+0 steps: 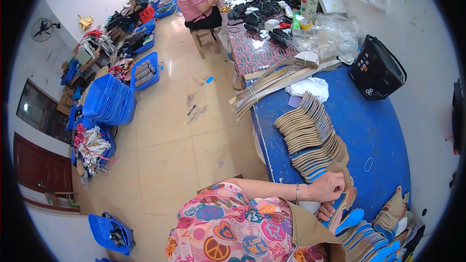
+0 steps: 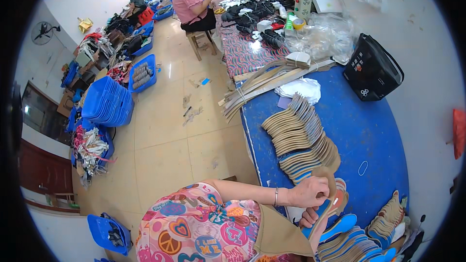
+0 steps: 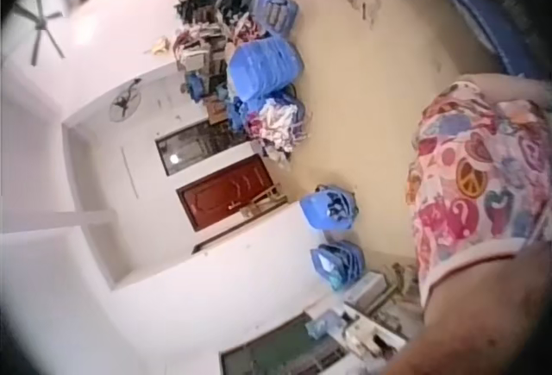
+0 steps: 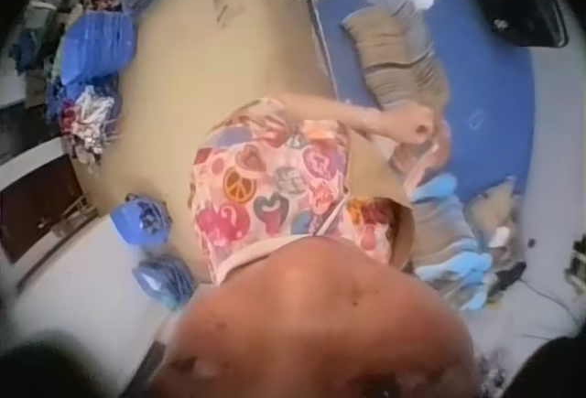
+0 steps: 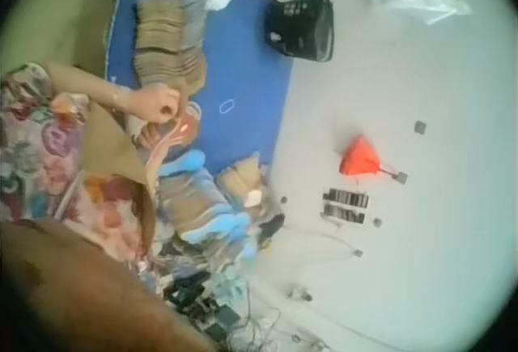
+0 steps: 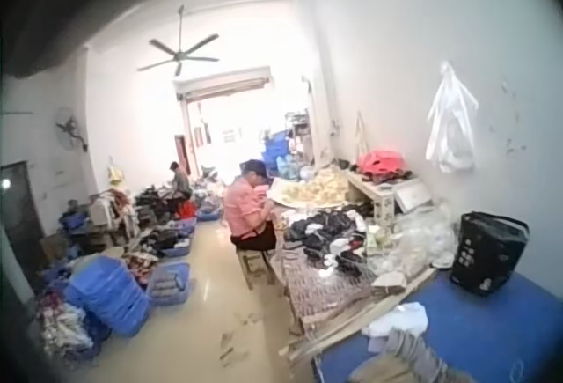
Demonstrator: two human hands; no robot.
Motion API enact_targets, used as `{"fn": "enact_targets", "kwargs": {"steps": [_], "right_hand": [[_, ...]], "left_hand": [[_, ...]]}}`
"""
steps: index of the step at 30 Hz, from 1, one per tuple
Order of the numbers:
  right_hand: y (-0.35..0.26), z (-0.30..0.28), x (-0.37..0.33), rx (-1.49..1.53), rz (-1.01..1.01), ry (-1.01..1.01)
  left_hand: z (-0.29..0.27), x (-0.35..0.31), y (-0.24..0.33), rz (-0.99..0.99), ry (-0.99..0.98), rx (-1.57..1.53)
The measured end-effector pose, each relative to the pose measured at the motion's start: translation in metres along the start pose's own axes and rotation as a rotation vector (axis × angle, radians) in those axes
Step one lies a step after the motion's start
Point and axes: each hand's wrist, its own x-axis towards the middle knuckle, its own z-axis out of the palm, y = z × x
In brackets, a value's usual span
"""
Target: The person attaches fabric toe pads to shoe insoles by hand, aligning and pressing the components together before stacking them.
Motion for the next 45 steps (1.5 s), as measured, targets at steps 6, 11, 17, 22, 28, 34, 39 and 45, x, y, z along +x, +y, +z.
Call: {"fn": "enact_targets", "kwargs": {"steps": [6,11,17,22,28,34,39,45], "right_hand": [[0.004,-0.001,-0.007,-0.158,-0.136,0.07],[0.004,0.014,-0.013,-0.435,-0.587,0.041],[-0.001,0.018,-0.03,-0.689,-0.832,-0.14],[-0.023,0.02,-0.021,-0.796,-0.587,-0.167],[-0.028,0.033,-0.018,-1.016,-0.877,-0.121],[-0.023,0.035,-0.013,-1.024,-0.933,-0.084],[-0.021,0.039,-0.011,-0.976,-0.953,-0.053],[-0.023,0.03,-0.003,-0.913,-0.94,-0.042]], "left_hand": [[-0.002,-0.003,0.0,-0.058,-0.07,-0.021],[-0.01,-0.007,0.002,-0.105,-0.07,-0.08],[-0.019,0.002,0.007,-0.054,-0.066,-0.01],[-0.019,0.003,0.002,0.071,-0.125,0.103],[-0.026,0.005,0.003,0.144,-0.145,0.155],[-0.023,0.002,0.004,0.149,-0.1,0.172],[-0.024,0.002,0.003,0.16,-0.053,0.155],[-0.026,0.002,-0.004,0.094,-0.068,0.134]]}}
